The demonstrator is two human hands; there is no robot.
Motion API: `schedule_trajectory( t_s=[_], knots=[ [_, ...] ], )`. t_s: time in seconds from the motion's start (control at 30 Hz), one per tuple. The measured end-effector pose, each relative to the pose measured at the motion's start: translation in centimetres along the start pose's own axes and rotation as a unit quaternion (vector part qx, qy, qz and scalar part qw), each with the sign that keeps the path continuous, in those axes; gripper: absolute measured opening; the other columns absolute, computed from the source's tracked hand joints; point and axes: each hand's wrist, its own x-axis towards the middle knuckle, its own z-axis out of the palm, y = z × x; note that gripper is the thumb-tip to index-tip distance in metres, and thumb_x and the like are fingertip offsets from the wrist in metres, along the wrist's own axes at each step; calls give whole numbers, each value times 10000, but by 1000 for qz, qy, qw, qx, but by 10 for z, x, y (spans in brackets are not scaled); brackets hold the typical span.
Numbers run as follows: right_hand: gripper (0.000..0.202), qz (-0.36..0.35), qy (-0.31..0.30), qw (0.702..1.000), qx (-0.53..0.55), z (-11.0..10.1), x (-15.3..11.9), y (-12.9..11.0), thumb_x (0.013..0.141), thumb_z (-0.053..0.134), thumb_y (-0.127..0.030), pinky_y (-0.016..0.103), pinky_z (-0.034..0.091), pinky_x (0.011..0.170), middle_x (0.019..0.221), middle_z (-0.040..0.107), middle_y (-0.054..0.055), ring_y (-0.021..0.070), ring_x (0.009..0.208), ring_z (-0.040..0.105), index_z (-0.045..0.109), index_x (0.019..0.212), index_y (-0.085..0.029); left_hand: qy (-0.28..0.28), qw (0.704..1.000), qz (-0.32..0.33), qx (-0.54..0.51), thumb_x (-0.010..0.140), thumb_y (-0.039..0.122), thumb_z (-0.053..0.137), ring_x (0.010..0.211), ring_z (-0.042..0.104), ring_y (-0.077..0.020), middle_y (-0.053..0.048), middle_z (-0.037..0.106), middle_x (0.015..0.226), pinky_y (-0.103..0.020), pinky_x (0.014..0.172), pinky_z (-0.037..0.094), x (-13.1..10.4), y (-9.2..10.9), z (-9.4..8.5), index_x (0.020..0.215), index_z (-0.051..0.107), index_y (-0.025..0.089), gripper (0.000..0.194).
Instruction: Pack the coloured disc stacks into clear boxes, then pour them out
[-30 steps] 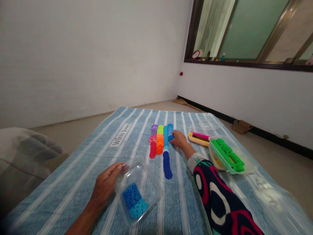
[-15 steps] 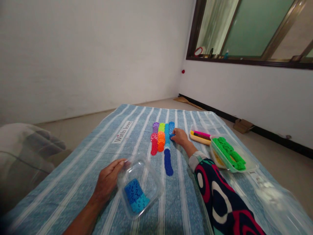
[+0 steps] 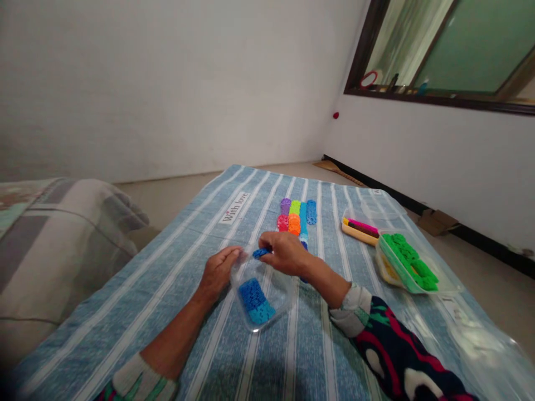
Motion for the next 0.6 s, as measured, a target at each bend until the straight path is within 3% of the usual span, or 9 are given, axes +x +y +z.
schedule_trajectory(
  t_s=[0.13, 0.3, 0.5, 0.6],
  knots=[
    [100, -36, -47, 998, -36, 29, 7, -18, 742, 672, -174, 228, 327, 612, 751, 610, -11, 125, 692, 538, 577, 767, -192, -4, 1000, 24, 13, 778, 444, 467, 823, 637, -213, -49, 704, 834, -313, 799, 478, 0, 0, 0, 865, 678, 141, 379],
    [136, -31, -89, 994, -62, 43, 10, -22, 701, 672, -126, 227, 327, 620, 784, 627, -7, 133, 708, 542, 591, 787, -195, -4, 999, 39, 25, 793, 432, 437, 826, 631, -212, -46, 695, 825, -307, 797, 470, 0, -2, 1, 854, 671, 144, 376],
    [156, -19, -137, 989, 50, 44, 8, -21, 659, 727, -140, 209, 390, 651, 745, 611, -30, 120, 705, 564, 609, 754, -176, -3, 999, 39, 36, 792, 433, 429, 816, 627, -205, -40, 691, 817, -300, 782, 467, -1, -1, 2, 861, 668, 154, 374],
    [145, -15, -133, 984, 119, 44, 7, -14, 682, 728, -171, 210, 418, 665, 772, 625, -21, 123, 731, 586, 630, 788, -165, -2, 999, 32, 32, 790, 426, 429, 818, 628, -204, -42, 696, 819, -300, 787, 467, -1, 1, 2, 866, 670, 154, 371]
  ],
)
